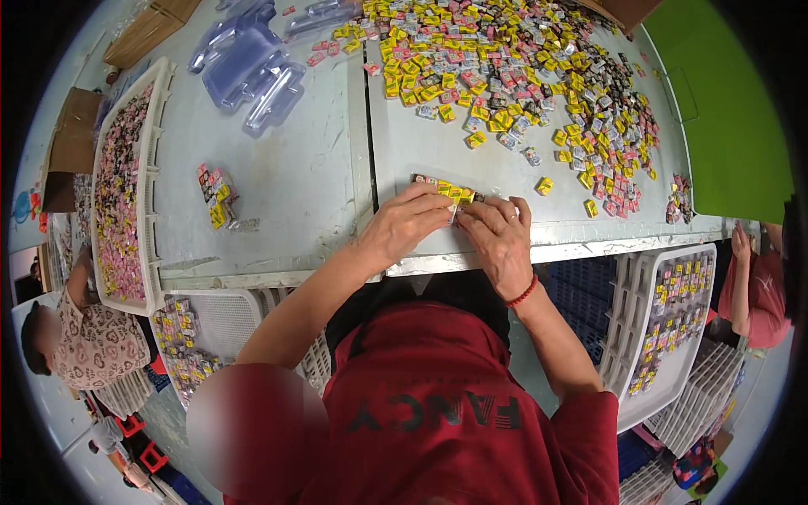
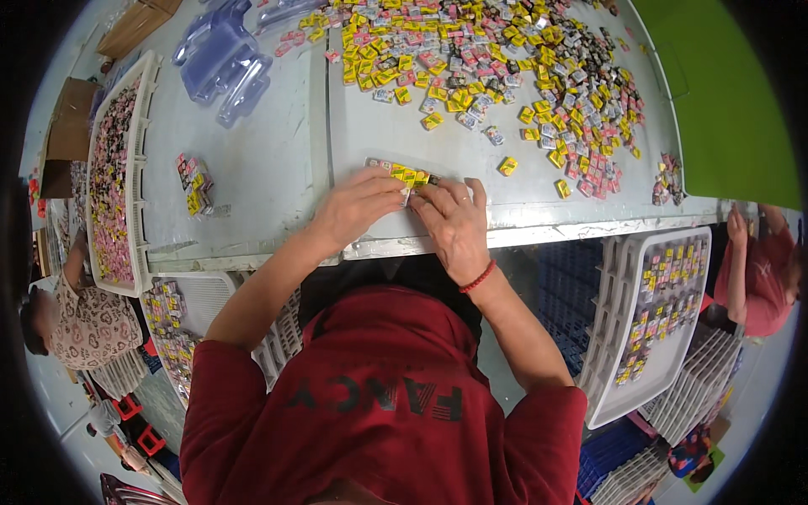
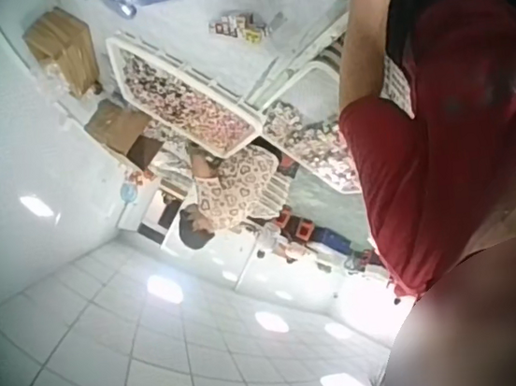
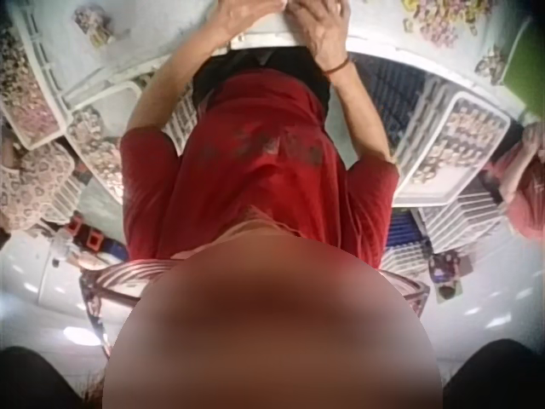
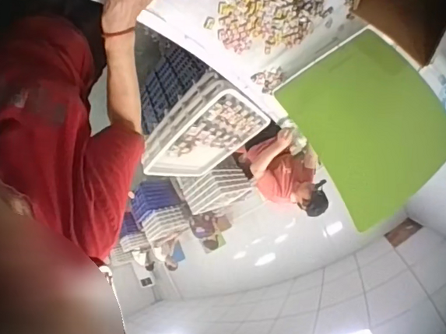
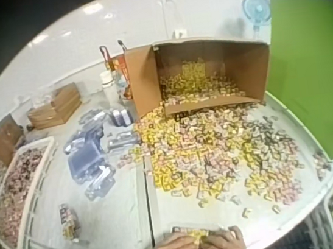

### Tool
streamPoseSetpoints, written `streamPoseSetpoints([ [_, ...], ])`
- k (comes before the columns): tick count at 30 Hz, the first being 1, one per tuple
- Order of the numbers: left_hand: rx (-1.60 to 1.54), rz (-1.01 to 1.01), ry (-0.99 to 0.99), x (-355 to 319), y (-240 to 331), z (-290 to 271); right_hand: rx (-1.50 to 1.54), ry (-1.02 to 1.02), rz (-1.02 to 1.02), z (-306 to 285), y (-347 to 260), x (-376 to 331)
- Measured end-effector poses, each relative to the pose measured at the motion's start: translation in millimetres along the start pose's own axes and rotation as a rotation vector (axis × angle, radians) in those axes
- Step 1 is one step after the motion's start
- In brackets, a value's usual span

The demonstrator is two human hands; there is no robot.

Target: The recorder is sorting small colorful toy items and packaging them into plastic trays and containers at a factory workbench.

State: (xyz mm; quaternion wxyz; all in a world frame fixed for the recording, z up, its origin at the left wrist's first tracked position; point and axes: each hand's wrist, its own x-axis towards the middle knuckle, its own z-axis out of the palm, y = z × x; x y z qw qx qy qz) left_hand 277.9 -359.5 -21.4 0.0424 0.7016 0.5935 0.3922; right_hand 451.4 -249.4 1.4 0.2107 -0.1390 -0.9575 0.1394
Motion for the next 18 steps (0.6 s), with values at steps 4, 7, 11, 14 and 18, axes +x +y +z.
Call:
streamPoseSetpoints([
  [4, 0.048, 0.024, -0.012, -2.8, -0.6, -2.2, -0.122, -0.031, -0.019, 0.3, -7.2, -5.6],
  [7, 0.109, 0.053, -0.024, -3.9, -0.5, -2.6, -0.104, -0.009, 0.022, 4.6, -11.8, -9.9],
  [11, 0.121, 0.058, -0.044, -5.0, 0.1, -3.2, -0.126, -0.01, 0.024, 5.8, -11.4, -14.1],
  [14, 0.186, 0.103, -0.075, -7.8, 2.3, -3.4, -0.11, -0.01, 0.036, 5.9, -13.8, -14.4],
  [18, 0.145, -0.006, -0.087, -13.5, 10.4, -2.1, -0.128, -0.044, 0.038, 9.5, -11.7, -22.8],
])
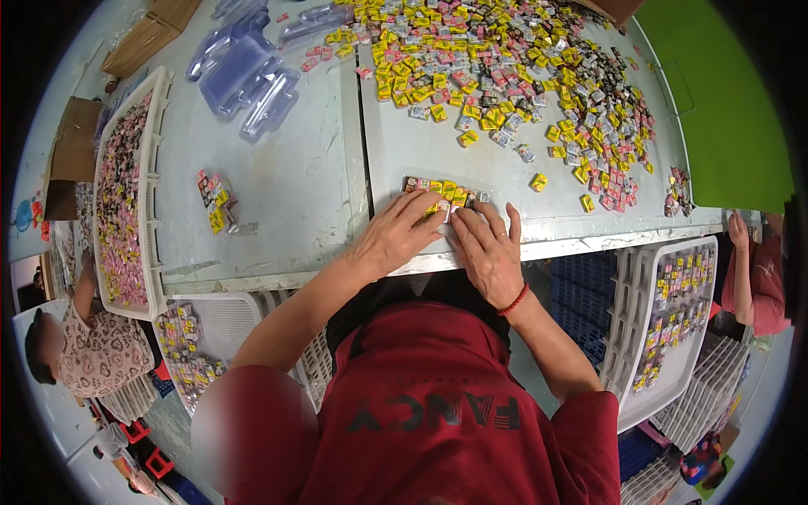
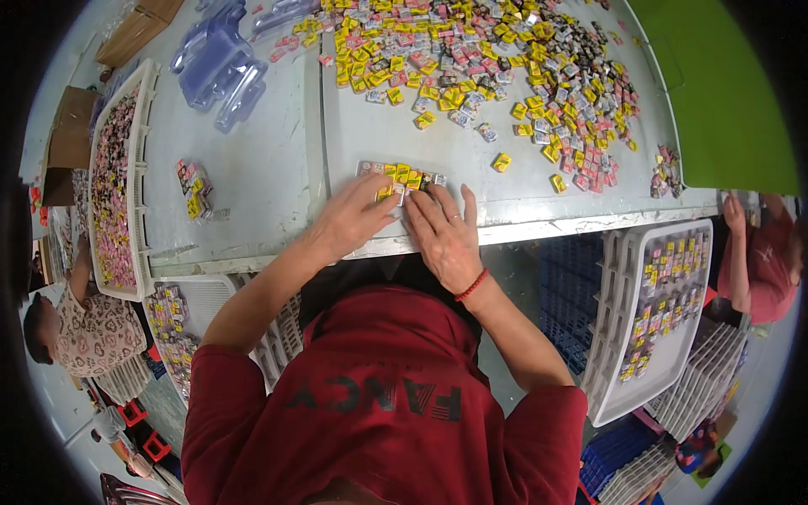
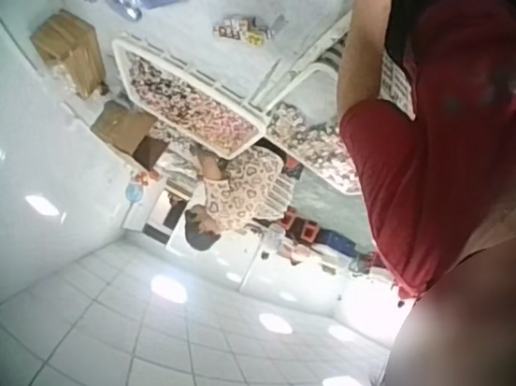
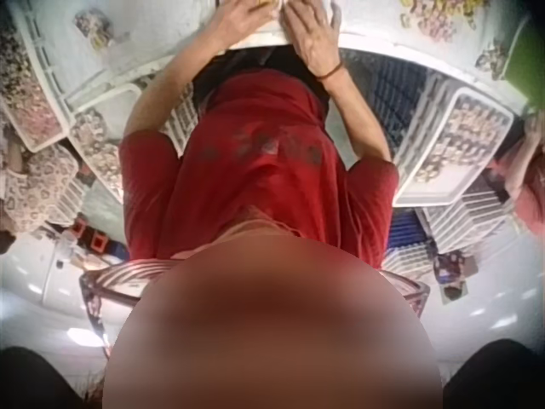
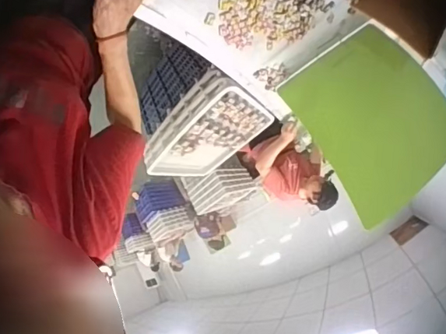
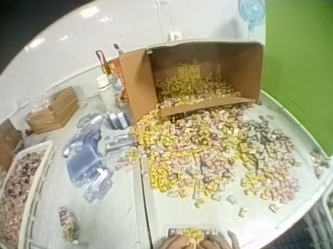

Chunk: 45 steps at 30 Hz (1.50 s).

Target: The recorder is sorting small colorful toy items and packaging them into plastic trays and containers at a factory workbench.

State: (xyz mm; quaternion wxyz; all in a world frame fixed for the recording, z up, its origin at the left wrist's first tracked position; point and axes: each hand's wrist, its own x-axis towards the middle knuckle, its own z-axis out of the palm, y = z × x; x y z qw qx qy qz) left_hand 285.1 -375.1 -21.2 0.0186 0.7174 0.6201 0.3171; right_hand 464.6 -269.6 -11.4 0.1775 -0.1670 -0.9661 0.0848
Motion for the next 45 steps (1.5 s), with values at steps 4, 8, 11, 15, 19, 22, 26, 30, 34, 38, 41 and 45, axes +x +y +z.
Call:
streamPoseSetpoints([
  [4, 0.043, 0.009, -0.109, 0.5, 4.1, -7.5, 0.153, 0.055, -0.031, -1.2, 11.9, -3.9],
  [8, 0.036, -0.025, -0.173, 3.2, 4.7, -9.0, 0.135, -0.018, -0.003, -10.8, 13.4, 11.4],
  [11, 0.049, -0.076, -0.231, 6.4, 6.5, -7.4, 0.112, -0.179, -0.006, -8.3, 7.6, 15.2],
  [15, 0.079, -0.081, -0.287, 8.8, 5.6, -8.9, 0.045, -0.234, -0.028, -6.2, 9.7, 14.3],
  [19, 0.023, -0.074, -0.203, 2.8, -0.1, -5.2, 0.161, -0.136, -0.003, -13.6, 12.5, 16.8],
  [22, 0.007, -0.085, -0.161, 4.7, -0.8, -7.0, 0.229, -0.018, 0.084, -12.9, 15.7, 12.2],
  [26, 0.081, -0.059, -0.201, 25.7, -3.5, -3.7, 0.13, -0.021, 0.206, -14.6, 27.4, 3.3],
  [30, 0.093, -0.049, -0.232, 22.1, -4.3, -0.9, 0.119, -0.121, 0.197, -19.7, 17.2, -3.8],
  [34, 0.088, -0.044, -0.223, 23.4, -4.7, -1.2, 0.089, -0.109, 0.162, -9.6, 12.1, -1.2],
  [38, 0.113, -0.055, -0.24, 23.3, -3.9, -0.4, -0.036, -0.146, 0.172, -9.1, 5.3, 0.4],
  [41, 0.113, -0.069, -0.243, 20.1, -3.6, 0.4, -0.082, -0.179, 0.201, -11.7, 1.7, -1.3],
  [45, 0.106, -0.068, -0.236, 20.5, -4.8, 3.2, -0.154, -0.161, 0.175, -12.4, 1.6, 1.4],
])
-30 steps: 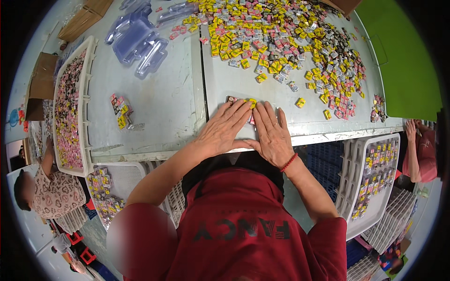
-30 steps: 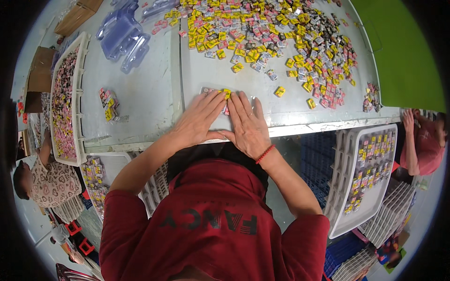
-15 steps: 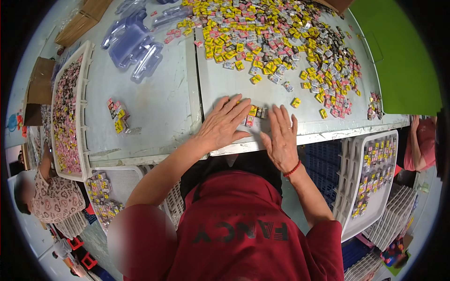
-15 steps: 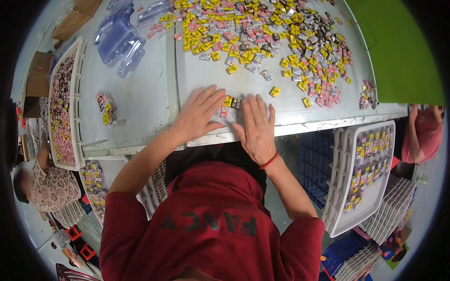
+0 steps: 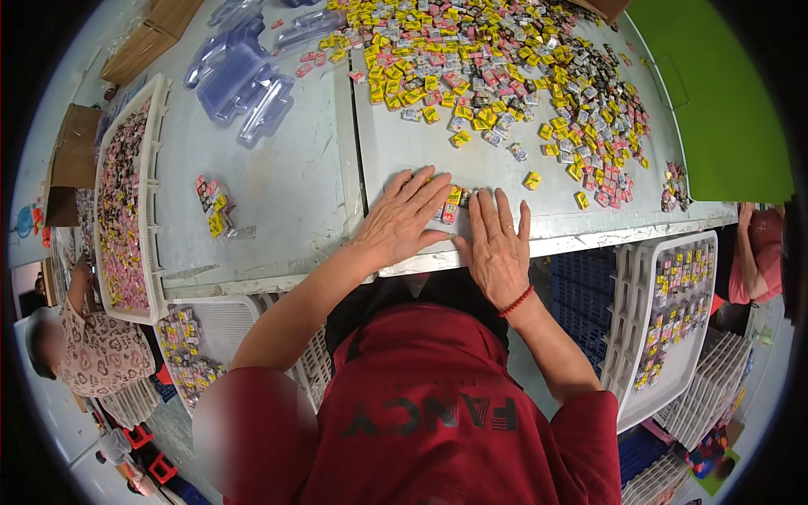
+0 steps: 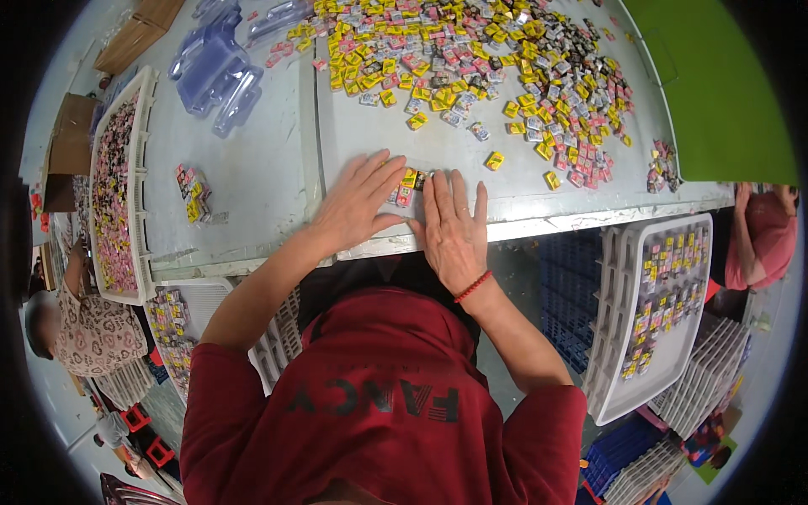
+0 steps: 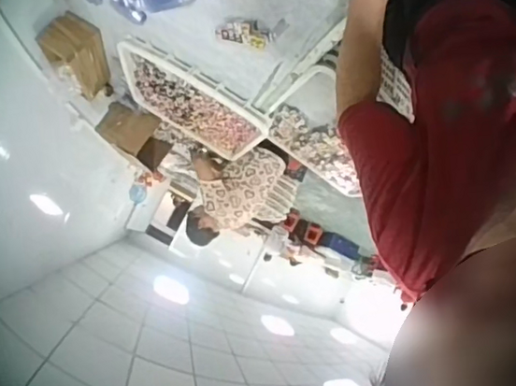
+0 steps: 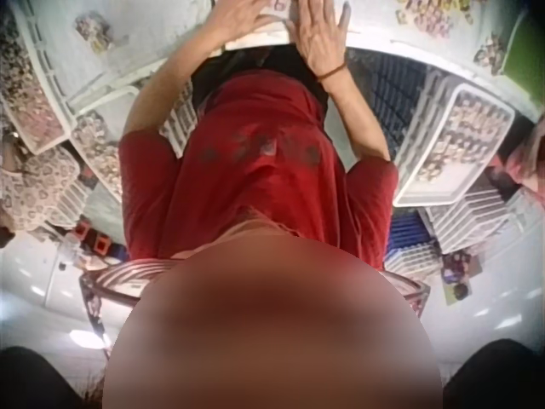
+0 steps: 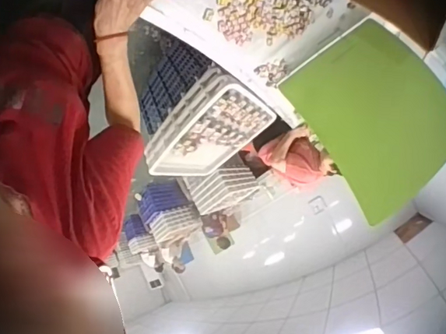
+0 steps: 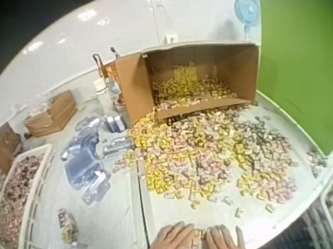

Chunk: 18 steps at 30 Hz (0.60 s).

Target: The recorder is sorting small colorful toy items and packaging them into plastic trays and containers at a factory workbench.

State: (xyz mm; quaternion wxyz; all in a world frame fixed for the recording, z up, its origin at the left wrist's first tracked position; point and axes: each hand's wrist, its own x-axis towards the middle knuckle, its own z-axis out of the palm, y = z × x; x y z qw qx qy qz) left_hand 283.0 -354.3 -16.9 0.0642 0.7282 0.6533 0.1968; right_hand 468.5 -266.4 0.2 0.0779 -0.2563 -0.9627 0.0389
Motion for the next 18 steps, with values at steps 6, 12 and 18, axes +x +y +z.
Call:
streamPoseSetpoints([
  [6, 0.092, 0.068, 0.063, 8.9, 3.6, -0.2, 0.042, 0.029, -0.025, 3.2, 2.2, -1.8],
  [12, 0.001, 0.119, 0.014, 13.5, 2.0, 5.7, 0.063, 0.021, -0.02, 3.8, 2.3, -2.9],
  [18, 0.069, 0.074, -0.051, 16.2, 4.2, 1.1, 0.072, 0.016, -0.033, 2.8, 2.2, -2.1],
])
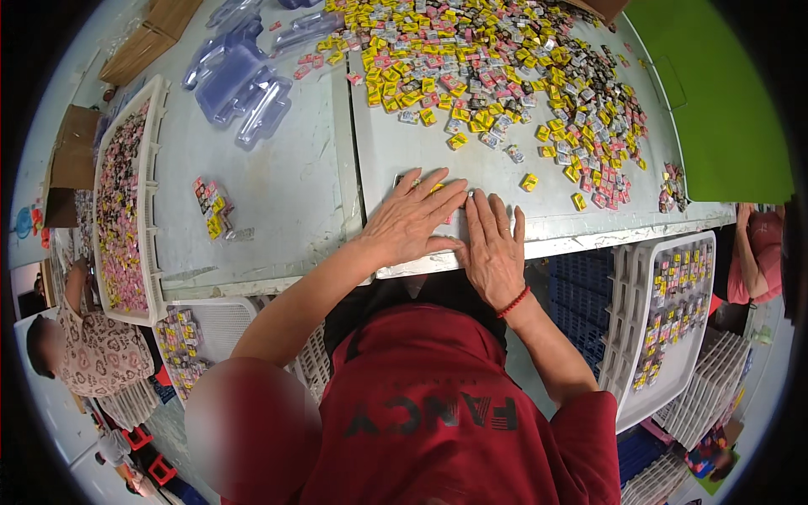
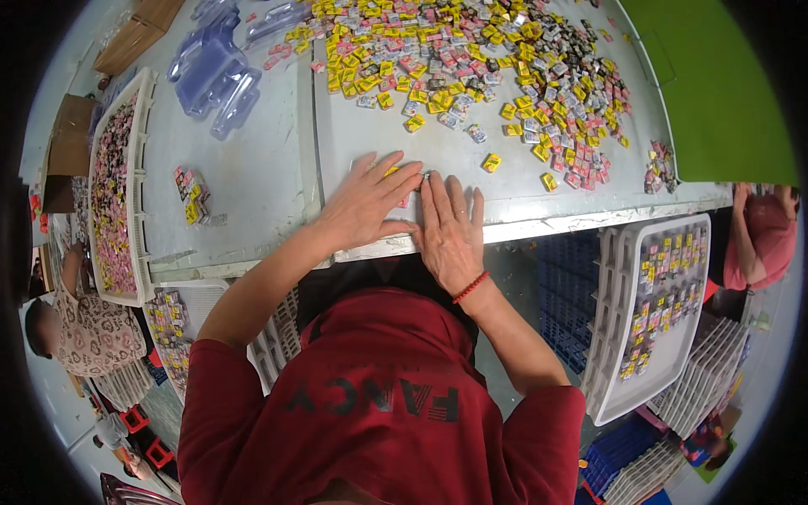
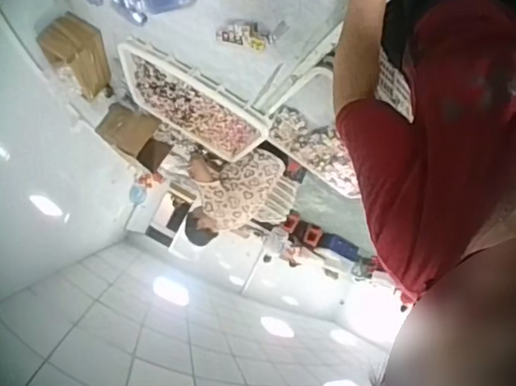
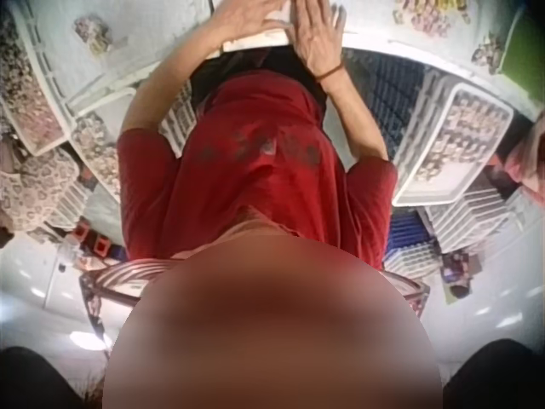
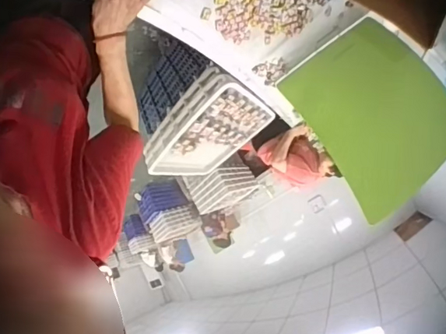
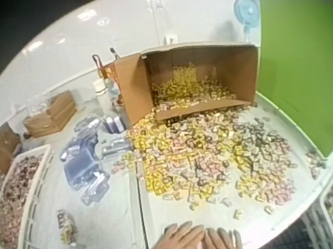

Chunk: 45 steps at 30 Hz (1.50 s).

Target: The recorder is sorting small colorful toy items and packaging them into plastic trays and containers at a factory workbench.

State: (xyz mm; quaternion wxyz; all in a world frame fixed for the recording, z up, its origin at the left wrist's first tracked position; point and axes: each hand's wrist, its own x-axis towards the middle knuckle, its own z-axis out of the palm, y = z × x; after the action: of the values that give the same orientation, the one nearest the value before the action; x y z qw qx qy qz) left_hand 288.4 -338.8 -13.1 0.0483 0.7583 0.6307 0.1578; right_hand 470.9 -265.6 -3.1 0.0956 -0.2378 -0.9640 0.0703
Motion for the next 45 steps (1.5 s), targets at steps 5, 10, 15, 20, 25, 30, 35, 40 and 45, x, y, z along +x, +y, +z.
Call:
streamPoseSetpoints([
  [5, -0.192, -0.023, 0.096, -0.3, -6.1, 0.4, 0.394, 0.081, 0.08, 1.5, 9.4, -2.4],
  [10, -0.109, -0.039, 0.346, 10.2, -34.8, -8.1, 0.421, 0.172, 0.203, -15.1, 11.6, 1.1],
  [15, -0.145, -0.131, 0.063, 17.5, -47.3, -8.8, 0.587, 0.115, 0.293, 1.1, 20.9, 10.7],
  [20, -0.217, -0.379, 0.026, 13.5, -34.2, -19.2, 0.694, 0.08, 0.366, 2.7, 22.5, 35.0],
  [25, -0.435, -0.598, 0.05, 7.1, -29.1, -28.7, 0.575, 0.16, 0.275, 1.5, 1.9, 29.0],
  [30, -0.505, -0.621, 0.145, 1.0, -28.9, -25.8, 0.131, 0.082, -0.039, 6.9, -30.6, 25.1],
  [35, -0.53, -0.662, 0.209, 1.0, -25.2, -19.4, 0.083, 0.002, -0.048, 17.9, -30.1, 26.8],
  [40, -0.531, -0.721, 0.298, -12.0, -28.6, -9.8, 0.21, 0.009, -0.069, 15.3, -34.6, 26.3],
  [45, -0.799, -0.83, 0.423, -40.2, -49.5, -29.7, 0.138, 0.149, -0.066, 13.9, -15.7, 20.7],
])
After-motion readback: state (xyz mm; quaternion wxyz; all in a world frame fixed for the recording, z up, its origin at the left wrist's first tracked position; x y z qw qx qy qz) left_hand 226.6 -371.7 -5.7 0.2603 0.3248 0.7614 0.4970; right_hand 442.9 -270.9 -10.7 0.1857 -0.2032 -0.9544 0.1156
